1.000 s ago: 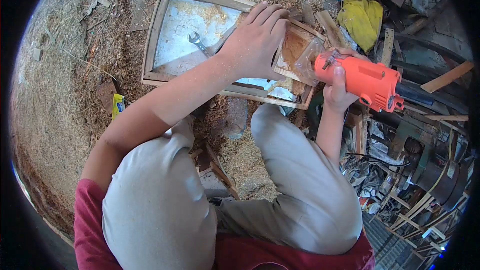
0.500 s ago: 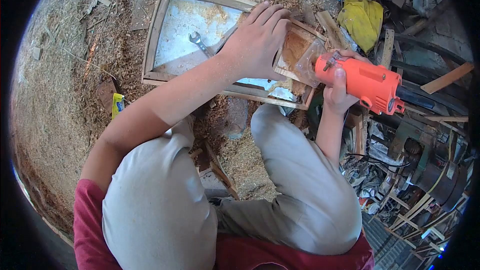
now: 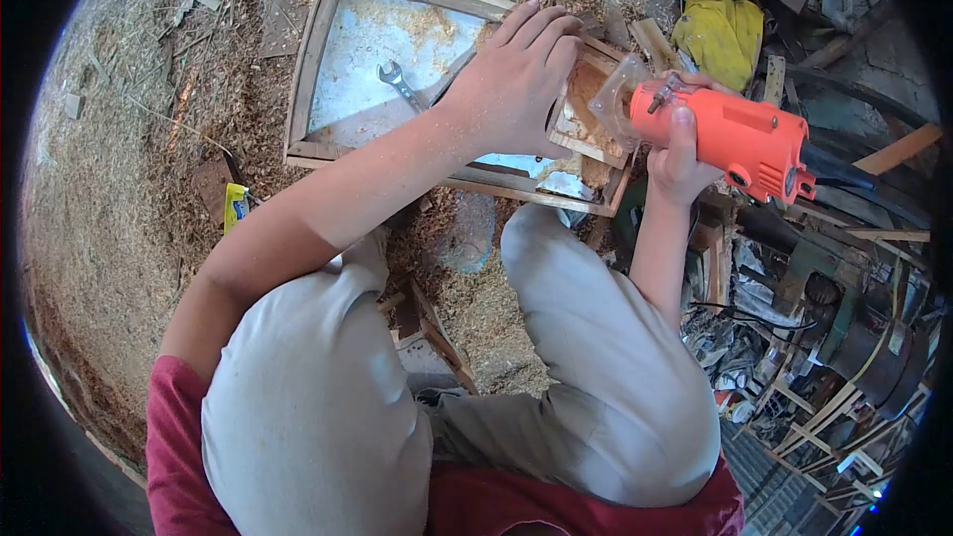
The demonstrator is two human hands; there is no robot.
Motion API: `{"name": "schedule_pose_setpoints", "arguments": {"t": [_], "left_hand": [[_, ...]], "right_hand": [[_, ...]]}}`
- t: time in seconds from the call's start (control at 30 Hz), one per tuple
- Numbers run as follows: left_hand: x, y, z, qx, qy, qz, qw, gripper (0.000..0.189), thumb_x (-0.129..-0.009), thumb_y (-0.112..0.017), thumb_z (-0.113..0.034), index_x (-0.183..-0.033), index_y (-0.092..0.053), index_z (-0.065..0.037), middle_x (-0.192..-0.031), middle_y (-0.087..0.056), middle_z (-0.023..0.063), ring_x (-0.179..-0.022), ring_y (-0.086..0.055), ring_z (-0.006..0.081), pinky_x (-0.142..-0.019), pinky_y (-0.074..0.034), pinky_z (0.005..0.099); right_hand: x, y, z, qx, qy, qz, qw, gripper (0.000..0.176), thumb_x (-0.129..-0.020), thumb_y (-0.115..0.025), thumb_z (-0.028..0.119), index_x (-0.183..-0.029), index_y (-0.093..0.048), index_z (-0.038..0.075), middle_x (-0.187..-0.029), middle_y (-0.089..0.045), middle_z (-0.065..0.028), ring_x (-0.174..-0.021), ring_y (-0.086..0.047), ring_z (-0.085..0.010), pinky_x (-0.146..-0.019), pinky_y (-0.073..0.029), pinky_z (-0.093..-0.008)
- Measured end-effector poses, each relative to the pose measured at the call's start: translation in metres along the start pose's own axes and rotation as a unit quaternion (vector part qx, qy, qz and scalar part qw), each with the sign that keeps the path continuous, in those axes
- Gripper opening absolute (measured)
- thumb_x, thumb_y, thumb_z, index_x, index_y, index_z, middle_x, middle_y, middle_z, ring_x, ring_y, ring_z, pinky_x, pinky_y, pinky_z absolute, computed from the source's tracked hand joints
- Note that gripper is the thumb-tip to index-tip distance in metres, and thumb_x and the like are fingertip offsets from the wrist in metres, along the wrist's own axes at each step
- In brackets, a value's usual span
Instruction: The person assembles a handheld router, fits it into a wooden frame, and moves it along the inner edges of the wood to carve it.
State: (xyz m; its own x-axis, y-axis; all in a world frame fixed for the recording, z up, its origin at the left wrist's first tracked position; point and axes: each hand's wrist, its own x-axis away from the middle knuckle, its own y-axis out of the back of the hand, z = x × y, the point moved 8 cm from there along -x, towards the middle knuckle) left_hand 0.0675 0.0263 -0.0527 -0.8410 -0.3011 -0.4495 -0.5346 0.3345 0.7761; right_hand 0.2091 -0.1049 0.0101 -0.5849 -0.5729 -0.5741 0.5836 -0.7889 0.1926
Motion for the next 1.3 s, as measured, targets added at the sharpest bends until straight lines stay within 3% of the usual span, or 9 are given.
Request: {"name": "schedule_pose_setpoints", "arguments": {"t": [0.43,1.3], "left_hand": [[-0.0003,0.0015,-0.0003,0.008,0.001,-0.005,1.000,0.102,-0.061,-0.088,-0.057,-0.132,-0.049,0.005,-0.145,-0.050,0.0208,-0.146,-0.040,0.0363,-0.129,-0.022,0.0524],[0.0008,0.0034,-0.0016,0.001,-0.010,-0.014,1.000,0.106,-0.062,-0.086,-0.062,-0.133,-0.049,0.007,-0.146,-0.050,0.0224,-0.146,-0.040,0.0384,-0.128,-0.024,0.0529]], "right_hand": [[-0.0019,0.0004,-0.0105,0.004,-0.005,0.024,1.000,0.055,-0.081,-0.070,0.008,-0.129,-0.045,0.002,-0.114,-0.064,-0.0193,-0.097,-0.069,-0.0318,-0.093,-0.057,-0.0469],[-0.0011,0.0039,-0.0056,-0.010,-0.015,0.005,1.000,0.066,-0.080,-0.070,0.007,-0.138,-0.038,0.007,-0.114,-0.064,-0.0199,-0.100,-0.069,-0.0317,-0.095,-0.056,-0.0472]]}}
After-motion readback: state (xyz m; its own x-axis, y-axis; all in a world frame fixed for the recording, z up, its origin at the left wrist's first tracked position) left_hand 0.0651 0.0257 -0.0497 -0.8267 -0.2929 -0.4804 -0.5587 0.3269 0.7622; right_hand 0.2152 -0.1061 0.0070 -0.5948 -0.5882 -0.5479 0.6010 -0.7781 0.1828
